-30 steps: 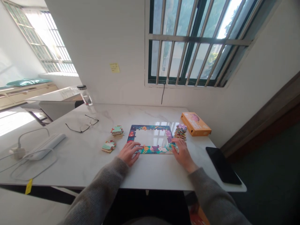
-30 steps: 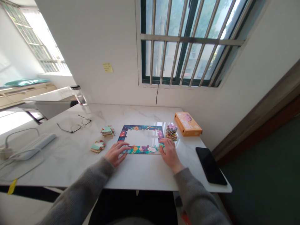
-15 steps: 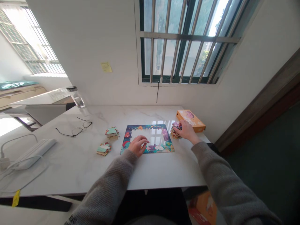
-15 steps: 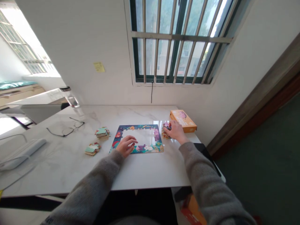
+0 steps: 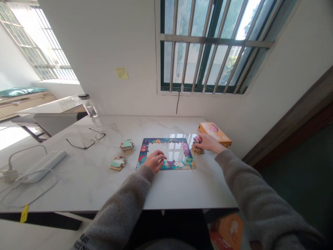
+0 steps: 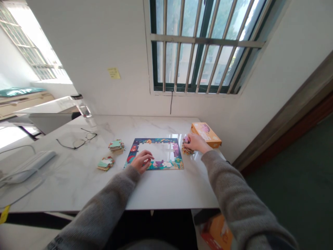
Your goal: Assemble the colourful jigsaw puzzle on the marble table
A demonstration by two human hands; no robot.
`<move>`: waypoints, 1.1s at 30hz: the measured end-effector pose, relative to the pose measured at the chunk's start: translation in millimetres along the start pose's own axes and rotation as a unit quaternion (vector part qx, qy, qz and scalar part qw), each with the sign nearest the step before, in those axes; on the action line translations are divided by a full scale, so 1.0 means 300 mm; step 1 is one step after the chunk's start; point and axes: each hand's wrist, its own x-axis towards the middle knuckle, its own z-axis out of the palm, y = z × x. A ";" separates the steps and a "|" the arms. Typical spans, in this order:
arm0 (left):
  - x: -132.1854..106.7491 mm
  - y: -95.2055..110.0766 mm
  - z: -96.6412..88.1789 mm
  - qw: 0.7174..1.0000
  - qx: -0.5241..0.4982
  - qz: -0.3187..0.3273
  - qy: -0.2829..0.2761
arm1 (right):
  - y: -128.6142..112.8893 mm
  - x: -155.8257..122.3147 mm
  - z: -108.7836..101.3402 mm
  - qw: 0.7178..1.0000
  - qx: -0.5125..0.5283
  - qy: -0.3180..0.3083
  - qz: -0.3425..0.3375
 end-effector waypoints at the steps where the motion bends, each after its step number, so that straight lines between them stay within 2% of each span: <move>1: 0.000 0.002 -0.002 1.000 -0.002 -0.003 -0.001 | -0.002 -0.002 -0.002 1.000 -0.001 0.003 -0.002; 10: 0.004 0.009 -0.010 1.000 0.002 -0.003 -0.004 | 0.003 0.009 -0.066 0.998 -0.017 0.054 -0.029; 14: 0.008 0.018 -0.014 1.000 0.008 -0.002 -0.003 | -0.058 0.003 -0.073 0.996 0.026 0.070 -0.046; 17: 0.011 0.023 -0.012 1.000 0.013 -0.013 0.010 | -0.171 -0.025 -0.044 0.989 0.113 0.059 -0.078; 19: 0.011 0.022 -0.009 0.999 0.015 -0.016 0.024 | -0.263 -0.051 -0.010 0.980 0.169 0.022 -0.106; 22: 0.010 0.015 -0.005 0.999 0.010 -0.014 0.040 | -0.383 -0.087 0.050 0.950 0.264 -0.032 -0.161; 24: 0.009 0.008 -0.004 0.999 0.005 -0.011 0.041 | -0.437 -0.103 0.085 0.933 0.314 -0.053 -0.166; 28: 0.011 0.002 -0.006 1.000 0.000 -0.013 0.028 | -0.479 -0.115 0.131 0.911 0.376 -0.052 -0.162; 33: 0.020 0.021 -0.016 0.999 -0.033 -0.020 0.025 | -0.474 -0.128 0.157 0.887 0.433 -0.054 -0.149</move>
